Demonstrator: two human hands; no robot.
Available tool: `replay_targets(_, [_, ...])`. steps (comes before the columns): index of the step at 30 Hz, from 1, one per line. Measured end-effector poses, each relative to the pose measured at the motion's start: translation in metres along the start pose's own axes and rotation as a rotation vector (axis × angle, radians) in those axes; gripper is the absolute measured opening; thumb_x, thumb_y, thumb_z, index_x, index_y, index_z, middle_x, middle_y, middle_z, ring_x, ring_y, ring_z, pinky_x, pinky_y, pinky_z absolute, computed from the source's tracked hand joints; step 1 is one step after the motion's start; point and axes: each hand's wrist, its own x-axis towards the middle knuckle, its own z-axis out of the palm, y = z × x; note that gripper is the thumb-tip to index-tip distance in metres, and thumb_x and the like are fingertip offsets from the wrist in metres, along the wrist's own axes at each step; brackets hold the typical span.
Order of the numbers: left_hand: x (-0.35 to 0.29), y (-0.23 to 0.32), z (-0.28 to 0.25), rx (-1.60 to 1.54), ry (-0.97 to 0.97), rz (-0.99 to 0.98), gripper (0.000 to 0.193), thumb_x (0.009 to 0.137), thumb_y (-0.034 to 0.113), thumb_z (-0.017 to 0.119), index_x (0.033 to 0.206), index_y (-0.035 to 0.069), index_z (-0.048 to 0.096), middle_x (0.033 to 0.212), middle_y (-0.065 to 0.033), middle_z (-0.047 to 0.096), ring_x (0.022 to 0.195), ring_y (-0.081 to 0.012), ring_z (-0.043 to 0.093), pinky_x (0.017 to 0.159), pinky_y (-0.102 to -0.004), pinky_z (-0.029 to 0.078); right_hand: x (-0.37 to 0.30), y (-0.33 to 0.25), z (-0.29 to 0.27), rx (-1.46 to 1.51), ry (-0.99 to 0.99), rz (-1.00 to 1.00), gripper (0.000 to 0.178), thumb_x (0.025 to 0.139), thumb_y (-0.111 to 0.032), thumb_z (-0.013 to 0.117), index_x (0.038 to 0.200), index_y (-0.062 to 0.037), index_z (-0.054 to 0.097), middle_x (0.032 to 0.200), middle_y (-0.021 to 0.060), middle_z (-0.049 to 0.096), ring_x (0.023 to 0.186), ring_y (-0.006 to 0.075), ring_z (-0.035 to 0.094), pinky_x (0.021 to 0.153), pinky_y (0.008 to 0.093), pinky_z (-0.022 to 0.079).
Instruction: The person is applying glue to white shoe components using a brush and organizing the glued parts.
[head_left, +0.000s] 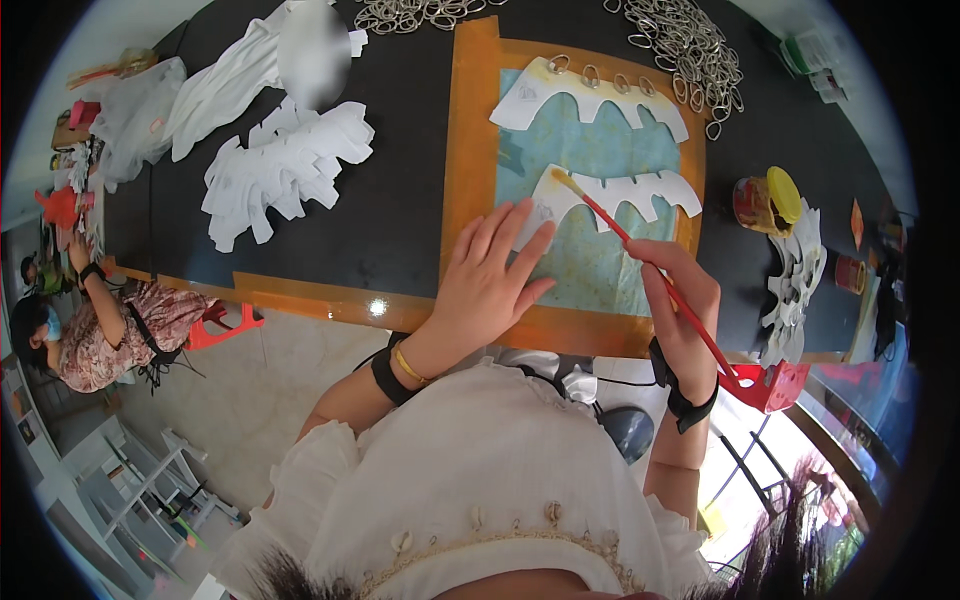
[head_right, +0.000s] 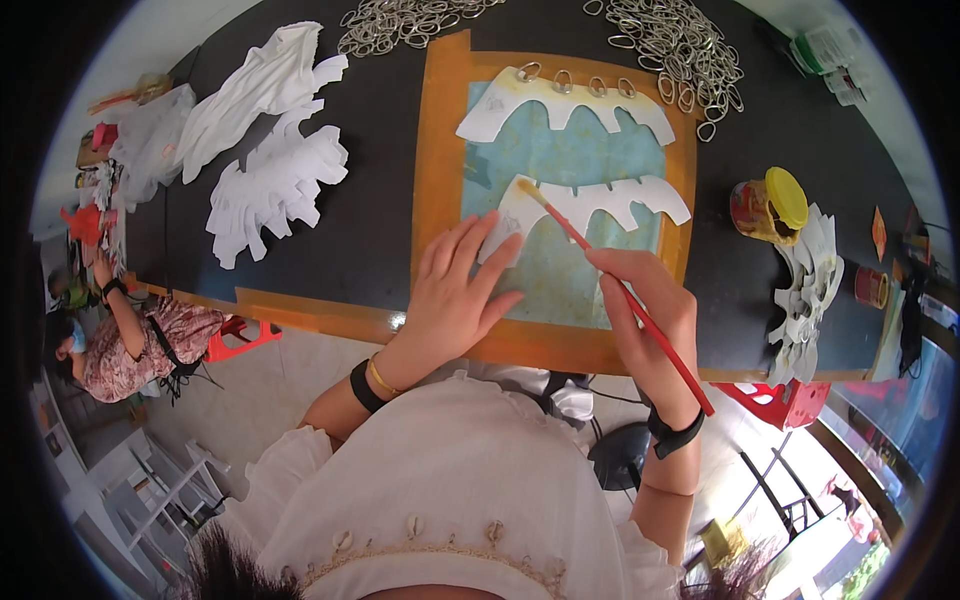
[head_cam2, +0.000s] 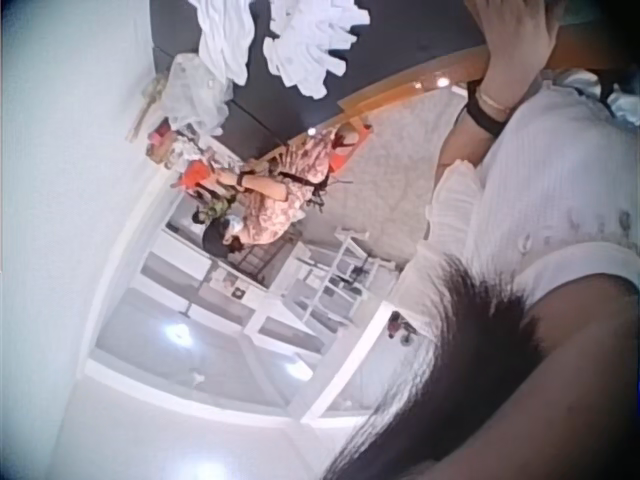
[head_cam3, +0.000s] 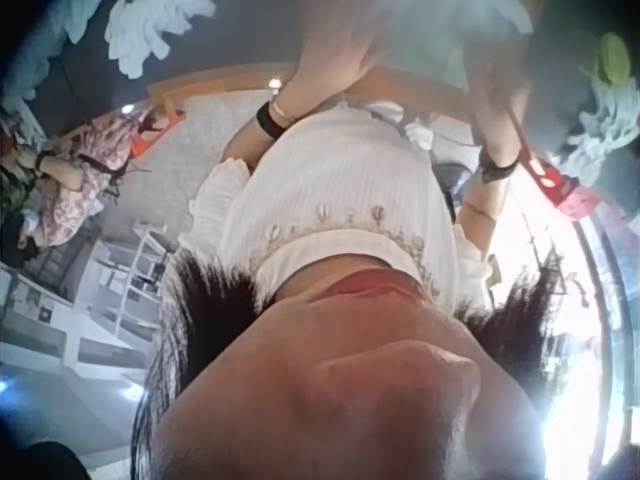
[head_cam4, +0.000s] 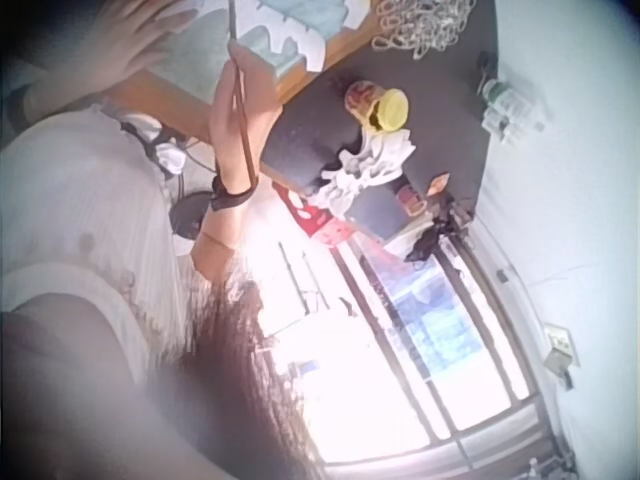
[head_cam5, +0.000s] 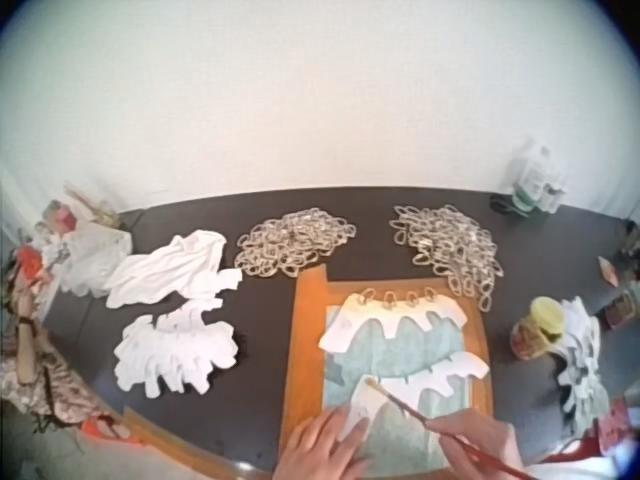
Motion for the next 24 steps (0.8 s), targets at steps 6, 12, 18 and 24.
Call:
replay_targets(6, [-0.0008, -0.0010, -0.0003, 0.018, -0.004, -0.004, 0.062, 0.086, 0.030, 0.072, 0.141, 0.012, 0.050, 0.146, -0.0177, 0.043, 0.130, -0.0373, 0.043, 0.104, -0.0497, 0.037, 0.0033, -0.0021, -0.0026, -0.013, -0.036, -0.023, 0.017, 0.089, 0.006, 0.060, 0.103, 0.0026, 0.068, 0.095, 0.0149, 0.069, 0.084, 0.0254, 0.067, 0.075, 0.0293, 0.050])
replay_targets(12, [-0.0003, -0.0004, 0.0011, 0.007, 0.012, -0.001, 0.061, 0.086, 0.030, 0.072, 0.141, 0.013, 0.051, 0.146, -0.0173, 0.044, 0.129, -0.0367, 0.044, 0.105, -0.0496, 0.036, 0.0056, -0.0003, -0.0002, -0.001, 0.024, -0.040, 0.017, 0.088, 0.005, 0.060, 0.103, 0.0028, 0.068, 0.095, 0.0151, 0.069, 0.084, 0.0246, 0.068, 0.075, 0.0293, 0.051])
replay_targets(18, [0.0004, -0.0007, 0.0009, 0.020, 0.015, 0.003, 0.061, 0.086, 0.030, 0.072, 0.140, 0.014, 0.051, 0.145, -0.0169, 0.044, 0.129, -0.0370, 0.044, 0.105, -0.0493, 0.036, -0.0001, 0.0008, -0.0086, 0.041, -0.057, -0.014, 0.019, 0.089, 0.006, 0.059, 0.105, 0.0025, 0.068, 0.096, 0.0150, 0.070, 0.085, 0.0238, 0.068, 0.076, 0.0290, 0.051])
replay_targets(24, [-0.0002, -0.0002, 0.0007, 0.023, 0.011, -0.004, 0.060, 0.086, 0.030, 0.071, 0.140, 0.014, 0.052, 0.146, -0.0169, 0.044, 0.129, -0.0373, 0.044, 0.105, -0.0495, 0.036, 0.0049, 0.0060, 0.0000, 0.021, 0.040, -0.039, 0.018, 0.089, 0.006, 0.059, 0.104, 0.0031, 0.068, 0.097, 0.0153, 0.070, 0.084, 0.0237, 0.068, 0.076, 0.0287, 0.051])
